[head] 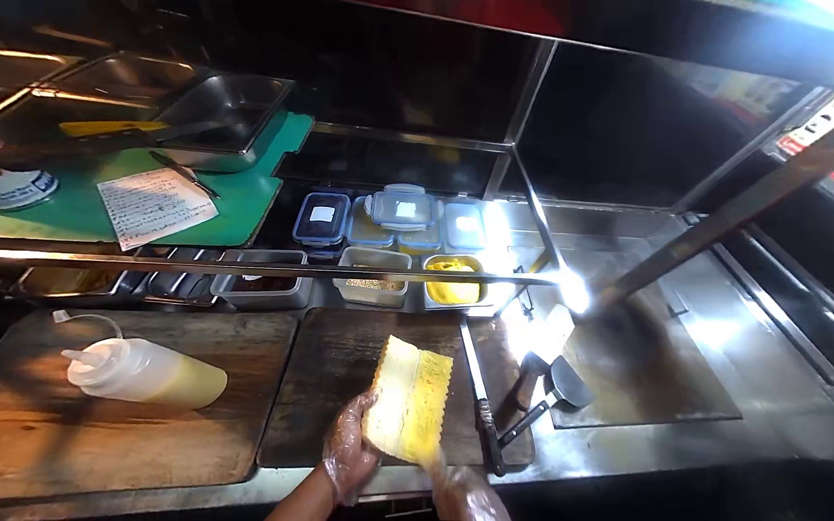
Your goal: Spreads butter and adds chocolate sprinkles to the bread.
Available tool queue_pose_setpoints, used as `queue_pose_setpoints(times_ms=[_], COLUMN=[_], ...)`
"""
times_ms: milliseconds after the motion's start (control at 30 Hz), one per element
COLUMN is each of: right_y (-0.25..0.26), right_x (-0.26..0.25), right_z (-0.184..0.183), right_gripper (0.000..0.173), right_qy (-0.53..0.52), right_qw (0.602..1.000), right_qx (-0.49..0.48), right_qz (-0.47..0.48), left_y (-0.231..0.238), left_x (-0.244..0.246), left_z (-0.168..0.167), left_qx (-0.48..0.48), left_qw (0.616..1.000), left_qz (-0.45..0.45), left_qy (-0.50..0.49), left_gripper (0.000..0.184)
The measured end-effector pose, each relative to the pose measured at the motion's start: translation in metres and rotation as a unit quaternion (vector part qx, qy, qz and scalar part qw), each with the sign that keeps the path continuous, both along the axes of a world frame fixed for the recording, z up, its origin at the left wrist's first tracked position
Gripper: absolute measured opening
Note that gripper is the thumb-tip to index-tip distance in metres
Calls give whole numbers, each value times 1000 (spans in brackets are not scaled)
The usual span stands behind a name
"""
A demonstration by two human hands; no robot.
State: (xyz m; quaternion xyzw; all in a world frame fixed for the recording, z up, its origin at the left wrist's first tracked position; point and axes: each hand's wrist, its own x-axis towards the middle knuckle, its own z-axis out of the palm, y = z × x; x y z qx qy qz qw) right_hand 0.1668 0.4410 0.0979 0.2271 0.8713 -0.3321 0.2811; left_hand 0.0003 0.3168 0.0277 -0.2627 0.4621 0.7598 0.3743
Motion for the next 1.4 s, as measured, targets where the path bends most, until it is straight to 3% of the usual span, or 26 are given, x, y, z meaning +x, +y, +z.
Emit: queue_pose_setpoints(times_ms=[100,200,300,467,600,667,733,800,933,1067,1200,1333,1400], right_y=[0,12,26,41,61,78,90,105,160,165,191,176,187], right_x=[16,13,39,36,41,49,31,-7,-46,-65,-76,-98,-103], right_z=[1,-25,-18,-39,-41,-39,-43,-43,-43,-45,-47,-55,-68], right_gripper=[43,51,54,50,56,52,49,43,39,29,33,33,35], right_qy=[58,45,23,219,112,145,255,275,180,209,177,191,190], right_qw=[997,992,988,951,976,967,930,922,957,972,967,980,980], right_qx=[11,51,96,143,102,141,178,130,90,-8,64,-9,15], right_qz=[42,102,116,166,160,154,195,239,208,111,173,55,52], left_y=[0,3,4,7,9,9,9,9,6,6,3,2,1], left_x=[0,1,-2,1,3,3,4,5,4,3,1,1,-1], left_z=[-1,-4,0,6,7,6,4,1,4,3,6,8,10], left_qx=[-1,4,-6,-8,-13,-23,-39,-50,-75,-62,-53,-55,-57], left_qw=[1000,1000,1000,1000,999,999,998,996,986,983,984,986,989], left_qz=[0,7,-7,1,-2,-7,-10,-21,-80,-90,-101,-103,-97], left_qy=[9,15,22,27,34,40,54,74,129,145,140,120,100], left_gripper=[31,31,32,34,34,33,34,35,40,42,43,44,42])
